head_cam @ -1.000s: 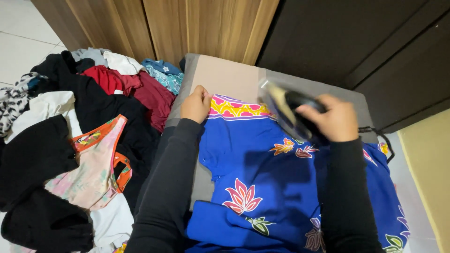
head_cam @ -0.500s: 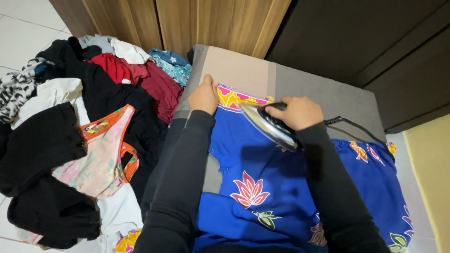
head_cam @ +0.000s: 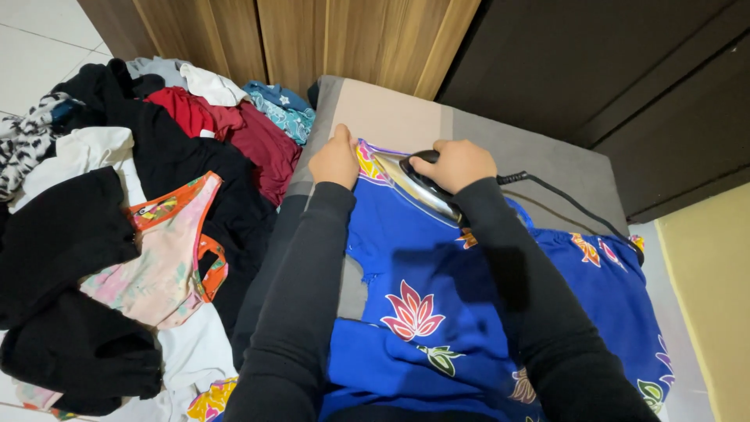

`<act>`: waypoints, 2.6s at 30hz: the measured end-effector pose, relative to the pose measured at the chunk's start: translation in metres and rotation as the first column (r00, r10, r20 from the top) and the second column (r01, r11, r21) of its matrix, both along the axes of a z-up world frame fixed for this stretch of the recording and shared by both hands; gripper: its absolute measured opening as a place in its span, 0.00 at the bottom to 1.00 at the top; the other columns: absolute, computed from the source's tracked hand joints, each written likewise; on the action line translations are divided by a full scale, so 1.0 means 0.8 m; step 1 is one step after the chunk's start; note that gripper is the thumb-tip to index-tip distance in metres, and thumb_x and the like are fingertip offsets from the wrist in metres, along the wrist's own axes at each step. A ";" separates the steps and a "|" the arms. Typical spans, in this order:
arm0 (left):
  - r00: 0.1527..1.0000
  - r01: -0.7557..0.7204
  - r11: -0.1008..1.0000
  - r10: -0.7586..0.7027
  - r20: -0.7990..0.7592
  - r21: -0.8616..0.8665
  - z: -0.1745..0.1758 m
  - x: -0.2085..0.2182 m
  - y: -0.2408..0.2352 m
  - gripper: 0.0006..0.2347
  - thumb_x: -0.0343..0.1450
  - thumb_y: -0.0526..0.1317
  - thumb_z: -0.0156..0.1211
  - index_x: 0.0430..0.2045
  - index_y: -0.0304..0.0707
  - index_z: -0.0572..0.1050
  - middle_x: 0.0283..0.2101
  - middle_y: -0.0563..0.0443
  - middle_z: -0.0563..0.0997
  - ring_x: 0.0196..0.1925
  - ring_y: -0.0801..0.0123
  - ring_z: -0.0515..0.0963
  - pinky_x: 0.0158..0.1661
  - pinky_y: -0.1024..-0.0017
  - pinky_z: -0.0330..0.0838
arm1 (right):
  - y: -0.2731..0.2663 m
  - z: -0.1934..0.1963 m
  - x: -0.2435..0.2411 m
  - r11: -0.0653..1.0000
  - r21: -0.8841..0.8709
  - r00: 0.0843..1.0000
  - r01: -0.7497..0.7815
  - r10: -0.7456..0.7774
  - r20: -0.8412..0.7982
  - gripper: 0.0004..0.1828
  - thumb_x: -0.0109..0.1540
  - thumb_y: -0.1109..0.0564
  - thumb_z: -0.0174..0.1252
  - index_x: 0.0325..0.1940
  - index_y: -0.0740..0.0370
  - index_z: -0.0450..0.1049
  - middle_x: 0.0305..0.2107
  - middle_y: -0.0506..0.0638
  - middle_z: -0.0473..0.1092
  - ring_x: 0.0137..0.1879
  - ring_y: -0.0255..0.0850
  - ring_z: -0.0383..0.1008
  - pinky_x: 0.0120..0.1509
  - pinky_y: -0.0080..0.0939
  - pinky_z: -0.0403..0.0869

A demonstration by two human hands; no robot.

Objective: The person irons a blue floral-patterned shirt on a gray ironing board. They use a black electric iron to smooth the fabric, frequently adjusting the shirt's position and flipping it over to iron different sections. A pile of other clothes is visible on the floor to the left.

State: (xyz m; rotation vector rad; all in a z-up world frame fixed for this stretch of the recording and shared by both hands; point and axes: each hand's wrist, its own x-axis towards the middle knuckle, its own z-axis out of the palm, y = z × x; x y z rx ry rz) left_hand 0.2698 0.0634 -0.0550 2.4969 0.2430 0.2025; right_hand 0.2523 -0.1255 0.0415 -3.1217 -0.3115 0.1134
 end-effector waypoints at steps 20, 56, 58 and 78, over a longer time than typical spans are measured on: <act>0.940 0.299 0.954 -0.301 -0.160 -0.041 0.054 -0.154 -0.014 0.18 0.64 0.57 0.49 0.24 0.40 0.70 0.32 0.44 0.75 0.42 0.53 0.76 0.41 0.61 0.69 | 0.027 0.004 0.021 0.992 0.030 0.992 -0.123 0.124 -0.037 0.33 0.54 0.28 0.41 0.38 0.57 0.73 0.30 0.53 0.72 0.42 0.47 0.71 0.40 0.46 0.71; 0.837 -0.025 0.999 -0.002 0.547 0.042 -0.007 -0.246 -0.006 0.08 0.62 0.41 0.56 0.14 0.49 0.65 0.16 0.61 0.62 0.20 0.69 0.70 0.28 0.74 0.58 | 0.074 0.002 -0.066 0.917 0.015 0.909 -0.399 0.398 -0.125 0.27 0.51 0.31 0.44 0.38 0.51 0.73 0.26 0.51 0.71 0.41 0.48 0.72 0.45 0.48 0.70; 0.812 0.008 0.998 -0.039 0.582 0.056 -0.013 -0.245 -0.006 0.07 0.62 0.41 0.56 0.14 0.49 0.65 0.16 0.62 0.62 0.20 0.70 0.70 0.28 0.74 0.58 | 0.080 0.000 -0.073 0.910 0.019 0.903 -0.414 0.414 -0.115 0.27 0.51 0.31 0.44 0.37 0.52 0.73 0.25 0.51 0.71 0.40 0.49 0.72 0.43 0.48 0.70; 0.879 0.063 0.923 -0.231 0.417 0.380 -0.010 -0.243 -0.022 0.11 0.67 0.47 0.47 0.33 0.45 0.73 0.19 0.56 0.71 0.21 0.69 0.74 0.28 0.72 0.62 | 0.070 0.003 -0.014 0.967 -0.018 0.967 -0.256 0.256 0.003 0.31 0.52 0.27 0.40 0.38 0.51 0.72 0.29 0.53 0.72 0.43 0.50 0.73 0.44 0.47 0.70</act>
